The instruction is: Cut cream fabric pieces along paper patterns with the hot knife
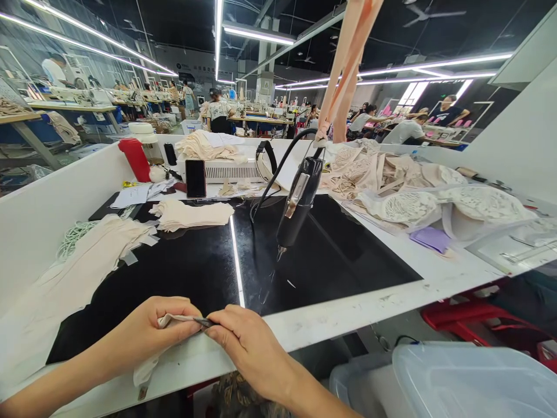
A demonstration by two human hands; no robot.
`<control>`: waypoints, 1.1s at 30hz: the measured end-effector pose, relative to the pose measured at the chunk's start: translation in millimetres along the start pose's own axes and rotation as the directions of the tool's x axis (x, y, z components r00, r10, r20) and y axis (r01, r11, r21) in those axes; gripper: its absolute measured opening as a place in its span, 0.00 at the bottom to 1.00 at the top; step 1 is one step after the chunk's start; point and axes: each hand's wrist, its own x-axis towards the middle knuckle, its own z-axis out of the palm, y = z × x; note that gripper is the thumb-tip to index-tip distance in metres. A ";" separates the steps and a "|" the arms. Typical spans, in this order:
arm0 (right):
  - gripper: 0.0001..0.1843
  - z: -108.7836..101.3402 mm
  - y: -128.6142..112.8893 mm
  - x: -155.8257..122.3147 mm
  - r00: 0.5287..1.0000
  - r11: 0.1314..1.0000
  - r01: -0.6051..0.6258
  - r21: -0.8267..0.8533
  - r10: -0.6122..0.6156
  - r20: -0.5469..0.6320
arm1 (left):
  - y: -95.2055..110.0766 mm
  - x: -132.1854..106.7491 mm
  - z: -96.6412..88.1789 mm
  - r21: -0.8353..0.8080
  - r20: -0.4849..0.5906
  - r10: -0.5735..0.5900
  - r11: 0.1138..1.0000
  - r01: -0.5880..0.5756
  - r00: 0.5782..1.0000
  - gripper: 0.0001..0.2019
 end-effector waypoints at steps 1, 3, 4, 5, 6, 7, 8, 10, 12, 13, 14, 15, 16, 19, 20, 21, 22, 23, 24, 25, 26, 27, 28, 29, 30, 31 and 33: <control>0.20 0.3 0.3 0.2 1.000 1.000 0.000 -0.002 0.000 -0.003 | 0.0 0.1 0.3 -0.002 -0.002 -0.002 1.000 0.002 1.000 0.16; 0.20 0.9 0.4 0.3 1.000 1.000 0.001 -0.006 -0.001 -0.007 | 0.0 0.5 0.8 -0.007 -0.009 -0.003 1.000 0.003 1.000 0.16; 0.19 1.2 0.3 0.4 1.000 1.000 0.003 -0.008 -0.003 -0.009 | 0.0 0.8 1.0 -0.009 -0.013 -0.005 1.000 0.005 1.000 0.16; 0.19 1.5 0.1 0.4 1.000 1.000 0.004 -0.009 -0.004 -0.012 | 0.0 1.0 1.1 -0.011 -0.018 -0.008 1.000 0.008 1.000 0.16; 0.19 1.8 -0.2 0.5 1.000 1.000 0.007 -0.011 -0.008 -0.014 | -0.1 1.1 1.1 -0.012 -0.021 -0.012 1.000 0.011 1.000 0.16; 0.19 2.1 -0.6 0.7 1.000 1.000 0.011 -0.015 -0.011 -0.017 | -0.3 1.2 1.2 -0.014 -0.024 -0.014 1.000 0.014 1.000 0.16; 0.18 2.4 -1.0 0.9 1.000 1.000 0.016 -0.022 -0.016 -0.018 | -0.6 1.1 1.4 -0.016 -0.026 -0.017 1.000 0.017 1.000 0.16; 0.17 2.8 -1.6 1.7 1.000 0.999 0.023 -0.042 -0.023 -0.019 | -1.4 0.8 2.1 -0.011 -0.026 -0.017 1.000 0.017 0.999 0.16; 0.16 3.0 -2.1 2.4 1.000 0.998 0.027 -0.058 -0.027 -0.014 | -2.5 0.6 3.1 0.004 -0.031 -0.015 1.000 0.015 0.999 0.15; 0.16 3.0 -2.2 2.8 0.999 0.998 0.029 -0.061 -0.030 -0.012 | -2.9 0.6 3.7 0.014 -0.034 -0.011 1.000 0.012 0.999 0.15; 0.16 3.0 -2.3 3.1 0.999 0.998 0.031 -0.062 -0.031 -0.010 | -3.3 0.7 4.2 0.024 -0.037 -0.007 1.000 0.008 0.999 0.15; 0.16 3.0 -2.2 3.3 0.999 0.998 0.034 -0.062 -0.034 -0.009 | -3.6 0.8 4.6 0.030 -0.039 -0.002 1.000 0.004 0.999 0.15; 0.16 3.1 -2.1 3.5 0.999 0.997 0.038 -0.061 -0.038 -0.011 | -3.7 1.0 5.0 0.035 -0.041 0.003 0.999 -0.001 0.999 0.15; 0.17 3.6 -1.9 4.2 0.999 0.997 0.048 -0.067 -0.049 -0.017 | -3.4 0.8 5.5 0.035 -0.039 0.013 0.999 -0.012 0.999 0.15; 0.17 3.7 -1.9 4.4 0.998 0.996 0.052 -0.071 -0.053 -0.019 | -3.2 0.6 5.6 0.031 -0.036 0.011 0.999 -0.010 0.999 0.15; 0.17 3.9 -2.0 4.6 0.998 0.996 0.055 -0.074 -0.056 -0.019 | -3.0 0.5 5.6 0.027 -0.035 0.008 1.000 -0.007 0.999 0.15; 0.16 3.9 -2.1 4.8 0.998 0.995 0.055 -0.077 -0.057 -0.019 | -2.9 0.3 5.6 0.024 -0.034 0.005 1.000 -0.004 0.999 0.14; 0.16 3.9 -2.2 5.0 0.998 0.995 0.056 -0.078 -0.058 -0.019 | -2.9 0.3 5.6 0.022 -0.032 0.003 1.000 -0.002 0.999 0.14; 0.16 3.9 -2.4 5.0 0.998 0.995 0.057 -0.078 -0.059 -0.019 | -3.1 0.4 5.6 0.023 -0.030 0.002 1.000 -0.001 1.000 0.14; 0.16 3.9 -2.5 5.0 0.998 0.995 0.057 -0.076 -0.059 -0.018 | -3.4 0.6 5.5 0.026 -0.028 0.001 1.000 0.000 1.000 0.14; 0.16 3.9 -2.6 5.0 0.998 0.996 0.056 -0.073 -0.058 -0.018 | -3.8 0.8 5.5 0.029 -0.026 0.002 1.000 -0.001 1.000 0.14; 0.16 3.9 -2.7 4.8 0.998 0.996 0.055 -0.070 -0.056 -0.019 | -4.3 1.0 5.5 0.029 -0.023 0.002 1.000 -0.001 1.000 0.14; 0.16 4.0 -2.7 4.7 0.998 0.996 0.052 -0.067 -0.053 -0.019 | -4.7 1.2 5.6 0.026 -0.019 0.002 1.000 -0.002 1.000 0.14; 0.16 4.2 -2.6 4.6 0.998 0.997 0.050 -0.066 -0.051 -0.020 | -4.9 1.3 5.7 0.023 -0.016 0.003 1.000 -0.002 1.000 0.13; 0.15 4.4 -2.4 4.6 0.999 0.997 0.048 -0.065 -0.050 -0.020 | -5.0 1.3 5.8 0.019 -0.015 0.003 1.000 -0.003 1.000 0.13; 0.15 4.7 -2.1 4.7 0.999 0.997 0.047 -0.064 -0.049 -0.019 | -4.8 1.2 5.9 0.014 -0.014 0.004 1.000 -0.003 1.000 0.13; 0.15 5.4 -1.3 5.2 0.998 0.997 0.050 -0.064 -0.052 -0.020 | -3.8 0.9 6.2 0.010 -0.011 0.002 1.000 -0.002 1.000 0.14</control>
